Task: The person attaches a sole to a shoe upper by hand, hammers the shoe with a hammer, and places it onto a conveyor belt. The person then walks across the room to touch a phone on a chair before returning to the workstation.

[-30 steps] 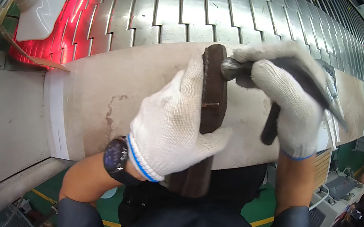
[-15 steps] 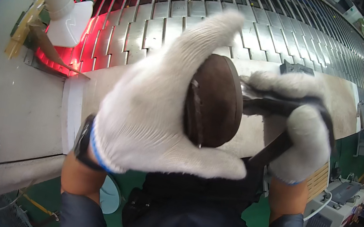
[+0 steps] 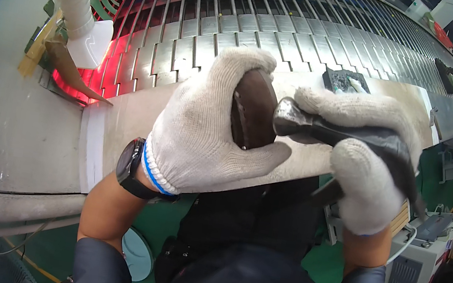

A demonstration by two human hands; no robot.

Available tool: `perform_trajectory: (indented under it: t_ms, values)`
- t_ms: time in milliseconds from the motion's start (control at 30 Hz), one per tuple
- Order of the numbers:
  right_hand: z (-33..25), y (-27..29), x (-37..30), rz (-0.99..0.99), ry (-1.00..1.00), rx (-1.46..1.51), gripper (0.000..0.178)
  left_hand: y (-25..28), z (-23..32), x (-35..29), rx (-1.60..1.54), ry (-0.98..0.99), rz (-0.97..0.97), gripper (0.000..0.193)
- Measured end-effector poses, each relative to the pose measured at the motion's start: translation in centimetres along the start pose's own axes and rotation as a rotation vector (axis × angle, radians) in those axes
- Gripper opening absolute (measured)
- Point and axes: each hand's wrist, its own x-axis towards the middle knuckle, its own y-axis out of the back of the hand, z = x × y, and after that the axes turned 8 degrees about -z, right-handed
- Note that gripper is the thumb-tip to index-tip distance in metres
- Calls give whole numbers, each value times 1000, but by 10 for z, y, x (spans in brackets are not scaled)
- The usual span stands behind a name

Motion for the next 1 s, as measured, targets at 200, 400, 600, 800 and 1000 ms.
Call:
perform_trajectory:
  t_ms: [200,400,600,800,1000]
  values:
    - [-26,14,-8,-98,78,-346,51,-12,-1,-15,256,-327,-56,86]
    - [-32,22,-41,-69,-31,-167,64,-18,-4,-31,266,-473,-53,90]
    - [-42,19,-47,-261,-69,-223,47,-31,2,-55,344,-496,-82,99]
    - [-39,3,-52,-225,-155,132,35,-35,-10,-69,316,-466,-60,95]
    - [18,-22,-10,-232,49,-352,23,18,-12,-120,421,-229,43,106]
